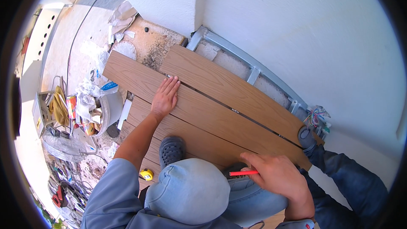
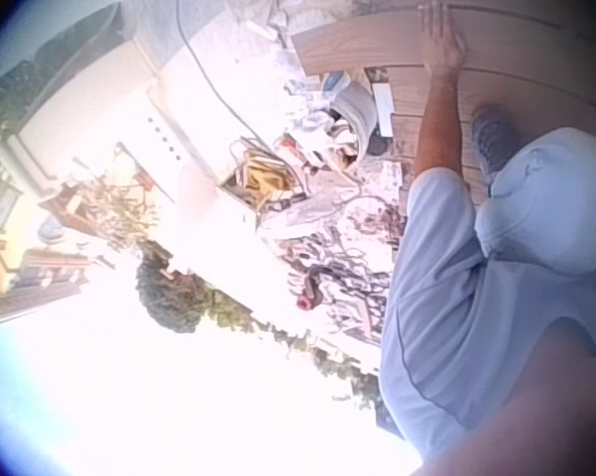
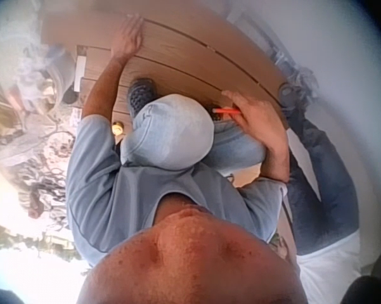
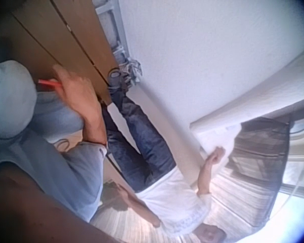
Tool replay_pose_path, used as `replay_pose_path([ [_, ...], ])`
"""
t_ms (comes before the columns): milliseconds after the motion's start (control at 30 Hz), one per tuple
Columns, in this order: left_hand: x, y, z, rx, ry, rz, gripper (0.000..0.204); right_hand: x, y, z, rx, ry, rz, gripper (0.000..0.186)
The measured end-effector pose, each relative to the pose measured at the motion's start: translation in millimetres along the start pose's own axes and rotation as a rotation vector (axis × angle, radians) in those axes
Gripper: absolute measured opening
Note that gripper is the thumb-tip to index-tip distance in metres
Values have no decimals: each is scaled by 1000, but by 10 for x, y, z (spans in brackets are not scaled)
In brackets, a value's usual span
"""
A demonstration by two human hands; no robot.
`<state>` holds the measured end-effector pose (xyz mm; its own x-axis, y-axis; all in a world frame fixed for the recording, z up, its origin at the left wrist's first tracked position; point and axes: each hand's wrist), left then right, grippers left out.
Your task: The person measures a decking board with a yellow tape measure, marks it with a red pencil, and positions the board against the wall and existing decking while another person helps align the materials.
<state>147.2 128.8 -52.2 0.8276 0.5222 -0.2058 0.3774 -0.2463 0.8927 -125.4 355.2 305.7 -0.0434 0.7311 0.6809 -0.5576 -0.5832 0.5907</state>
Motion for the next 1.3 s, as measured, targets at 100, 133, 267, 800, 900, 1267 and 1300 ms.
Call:
replay_pose_path([
  [100, 7, -11, 5, 14, -2, -10, 54, -29, 1, -4, 3, 10, -2, 44],
  [133, 9, -12, -2, 32, -4, -20, 53, -31, -2, -3, 2, 13, -2, 44],
  [267, 9, -12, 3, 37, 1, -21, 54, -46, -15, -2, 10, -8, 20, 44],
  [800, 61, 0, 68, 36, 5, 2, 54, -1549, -399, -145, 110, 80, -91, 32],
  [900, -18, -17, 33, 59, -2, -8, 53, -2600, -485, -23, 227, 26, -274, 44],
  [1267, -1, -17, 67, 82, -3, -14, 53, -4391, -670, 419, 234, -118, -415, 66],
  [1300, -17, -26, 52, 86, -5, -10, 52, -4428, -692, 392, 247, -134, -442, 65],
])
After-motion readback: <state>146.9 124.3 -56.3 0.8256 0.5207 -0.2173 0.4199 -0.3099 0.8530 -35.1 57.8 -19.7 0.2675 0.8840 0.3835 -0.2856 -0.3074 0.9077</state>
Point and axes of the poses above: each hand's wrist, its own x-axis away from the middle knuckle, its own y-axis out of the back of the hand, z = x × y, and after that the axes turned 5 degrees about -y, right-handed
